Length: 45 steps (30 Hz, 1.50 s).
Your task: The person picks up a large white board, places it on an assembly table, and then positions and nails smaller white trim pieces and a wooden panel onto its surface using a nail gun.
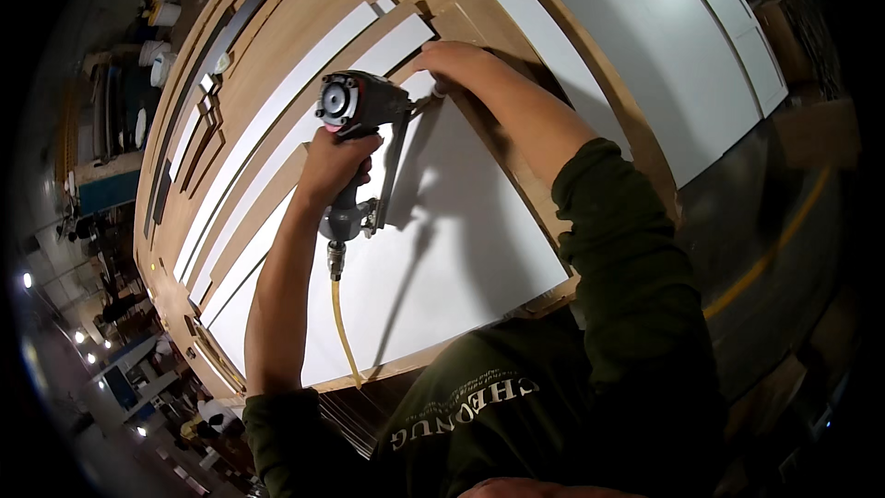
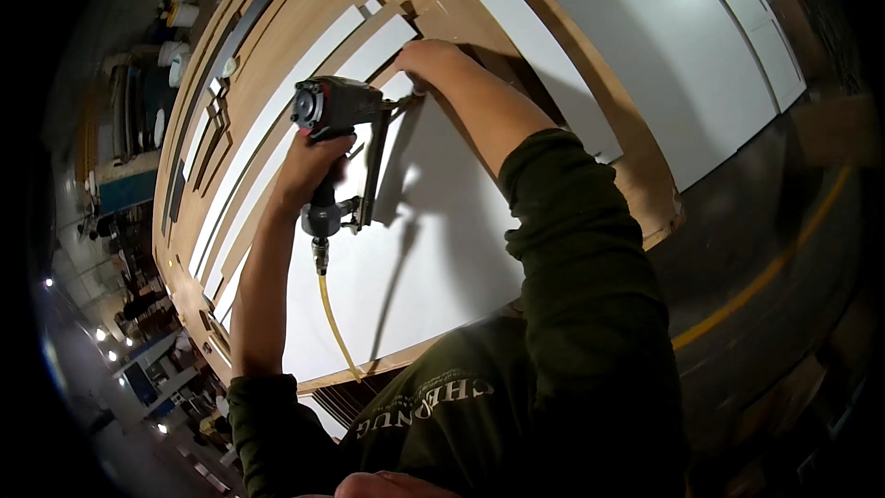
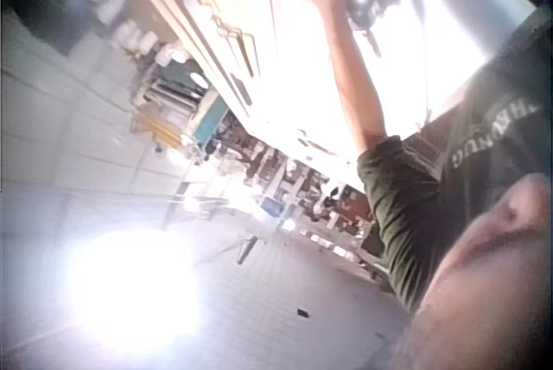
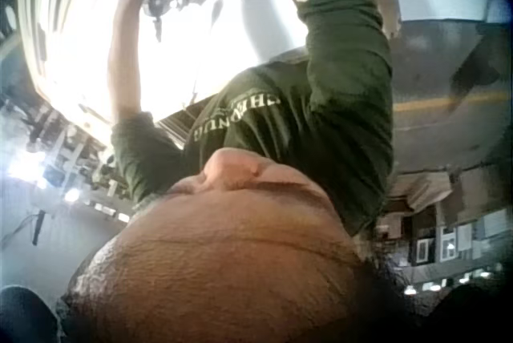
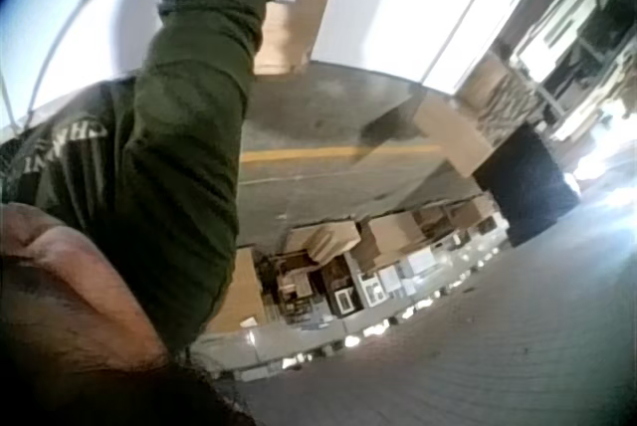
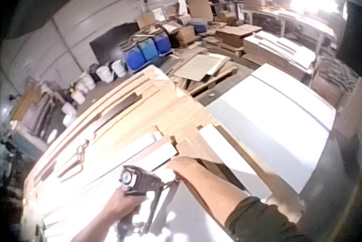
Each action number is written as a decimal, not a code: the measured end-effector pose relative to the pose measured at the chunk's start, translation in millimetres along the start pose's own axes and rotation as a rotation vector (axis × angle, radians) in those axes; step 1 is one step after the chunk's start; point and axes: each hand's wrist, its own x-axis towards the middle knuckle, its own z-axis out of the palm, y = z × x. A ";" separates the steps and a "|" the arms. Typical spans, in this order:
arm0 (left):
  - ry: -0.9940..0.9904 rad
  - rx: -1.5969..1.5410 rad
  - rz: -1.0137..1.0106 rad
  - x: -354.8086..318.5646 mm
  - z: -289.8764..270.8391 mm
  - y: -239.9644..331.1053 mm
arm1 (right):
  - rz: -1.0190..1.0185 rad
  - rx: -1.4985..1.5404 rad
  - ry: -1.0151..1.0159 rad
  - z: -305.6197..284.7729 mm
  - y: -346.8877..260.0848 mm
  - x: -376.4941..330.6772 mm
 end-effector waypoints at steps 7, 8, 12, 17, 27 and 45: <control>0.069 -0.084 -0.015 -56.2 -19.4 -46.2 | 0.143 0.062 -0.037 -20.2 -20.4 -12.4; 0.109 -0.059 -0.013 -78.8 -20.4 -51.1 | 0.165 0.070 -0.034 -20.4 -20.8 -12.3; 0.298 -0.058 -0.163 -162.2 -27.2 -131.2 | 0.273 -0.177 -0.121 -36.2 -54.9 -12.3; 0.550 -0.069 -0.213 -246.5 -4.8 -205.6 | 0.026 -0.132 0.080 10.3 -114.8 -1.0; 0.568 0.194 -0.303 -288.5 16.5 -304.1 | -0.090 -0.072 0.134 46.5 -174.4 22.4; 0.507 0.235 -0.049 -333.9 -18.0 -307.3 | -0.230 -0.195 -0.018 207.7 -362.9 -199.6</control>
